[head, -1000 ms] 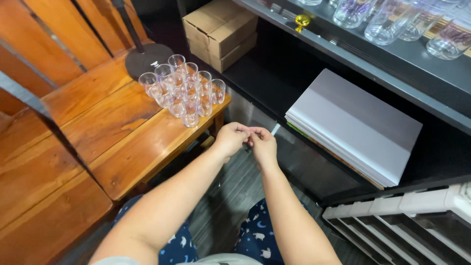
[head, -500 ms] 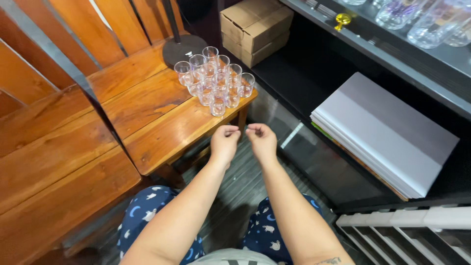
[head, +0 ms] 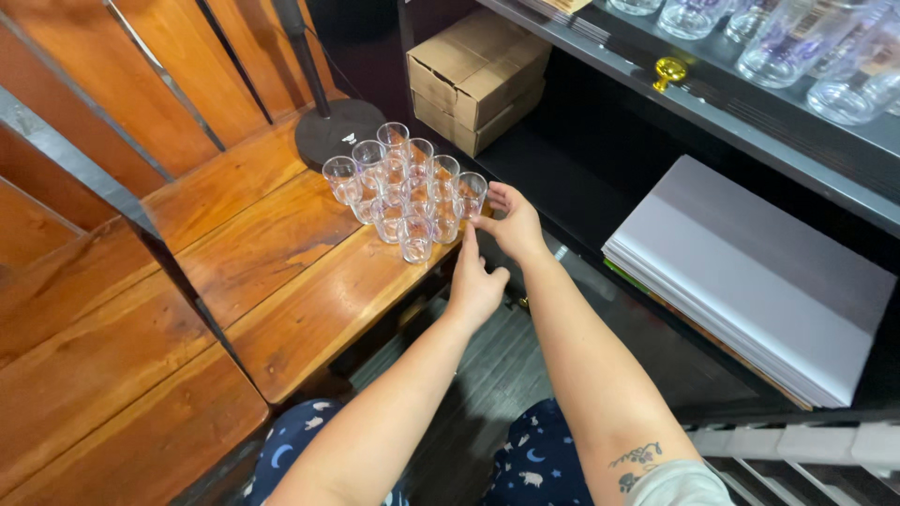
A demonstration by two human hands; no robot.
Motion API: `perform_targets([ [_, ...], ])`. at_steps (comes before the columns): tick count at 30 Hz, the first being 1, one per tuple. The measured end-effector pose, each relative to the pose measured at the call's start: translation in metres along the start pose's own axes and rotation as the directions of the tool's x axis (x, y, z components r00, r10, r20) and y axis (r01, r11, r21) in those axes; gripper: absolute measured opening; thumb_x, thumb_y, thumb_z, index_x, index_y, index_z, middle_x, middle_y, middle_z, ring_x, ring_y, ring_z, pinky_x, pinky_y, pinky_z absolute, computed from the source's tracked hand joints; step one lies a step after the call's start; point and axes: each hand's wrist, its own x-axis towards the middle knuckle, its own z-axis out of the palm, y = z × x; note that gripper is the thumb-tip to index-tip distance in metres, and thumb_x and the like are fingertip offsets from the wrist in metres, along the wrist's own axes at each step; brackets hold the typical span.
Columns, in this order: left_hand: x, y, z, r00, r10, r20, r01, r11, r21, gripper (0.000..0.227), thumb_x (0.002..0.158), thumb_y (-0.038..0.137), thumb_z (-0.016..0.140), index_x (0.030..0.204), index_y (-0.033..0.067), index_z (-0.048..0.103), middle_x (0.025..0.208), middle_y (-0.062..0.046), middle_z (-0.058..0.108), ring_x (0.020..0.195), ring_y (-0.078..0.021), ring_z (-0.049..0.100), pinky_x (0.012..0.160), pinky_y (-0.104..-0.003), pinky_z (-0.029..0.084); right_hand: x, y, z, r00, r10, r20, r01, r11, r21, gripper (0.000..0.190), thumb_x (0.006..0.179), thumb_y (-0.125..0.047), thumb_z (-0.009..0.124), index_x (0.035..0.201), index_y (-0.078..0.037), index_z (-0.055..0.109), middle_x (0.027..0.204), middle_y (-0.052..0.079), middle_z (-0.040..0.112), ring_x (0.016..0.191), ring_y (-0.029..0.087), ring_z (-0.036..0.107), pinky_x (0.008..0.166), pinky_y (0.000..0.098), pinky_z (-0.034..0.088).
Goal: The person unpacks small clear glasses from a cardboard box with a molded insert and places them on a wooden table. They then move the glasses one by one to a nearby shelf, arranging them in rows.
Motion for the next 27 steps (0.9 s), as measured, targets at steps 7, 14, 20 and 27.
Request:
perform_targets([
  [7,0.016,-0.014,0.002,0.997,0.055,-0.046,-0.051,0.995,0.088,0.103,0.089,0.023,0.073,0.163,-0.0095,0.008,0.17,-0.032,0.006,0.159,-0.0434,0.011,0.132,-0.049,0.015,0.016,0.009,0.016,0.999,0.004,0.034,-0.002,0.998,-0.062,0.076,0.066,-0.007,0.095,0.136,-0.012,0.067,0.126,0.008,0.074,0.116,0.014,0.068,0.098,0.0291,0.056],
  [14,0.028,-0.023,0.003,0.997,0.059,-0.056,-0.055,0.996,0.073,0.101,0.096,0.039,0.067,0.162,-0.011,0.01,0.17,-0.033,0.007,0.16,-0.0394,0.01,0.131,-0.047,0.015,0.02,0.002,0.025,0.996,0.086,0.015,-0.082,0.981,-0.175,0.073,0.068,-0.016,0.093,0.135,-0.024,0.068,0.118,-0.001,0.077,0.119,0.014,0.069,0.098,0.0304,0.058],
  [20,0.034,-0.021,0.011,0.996,0.037,-0.076,-0.032,0.998,0.057,0.098,0.099,0.043,0.064,0.162,-0.0102,0.012,0.17,-0.032,0.006,0.16,-0.0404,0.009,0.131,-0.047,0.015,0.019,0.005,0.019,0.995,0.102,-0.024,-0.104,0.961,-0.256,0.066,0.073,-0.022,0.091,0.134,-0.026,0.067,0.117,0.002,0.078,0.116,0.019,0.071,0.095,0.0349,0.059],
  [27,0.064,-0.035,0.04,0.981,0.053,-0.186,-0.021,0.985,0.174,0.095,0.092,0.044,0.071,0.161,-0.004,0.027,0.166,-0.029,0.021,0.157,-0.0402,0.023,0.129,-0.046,0.026,0.01,-0.01,-0.003,0.985,0.038,-0.169,-0.07,0.98,-0.189,0.063,0.078,-0.005,0.087,0.136,-0.007,0.064,0.116,0.023,0.072,0.1,0.037,0.074,0.075,0.0399,0.067],
])
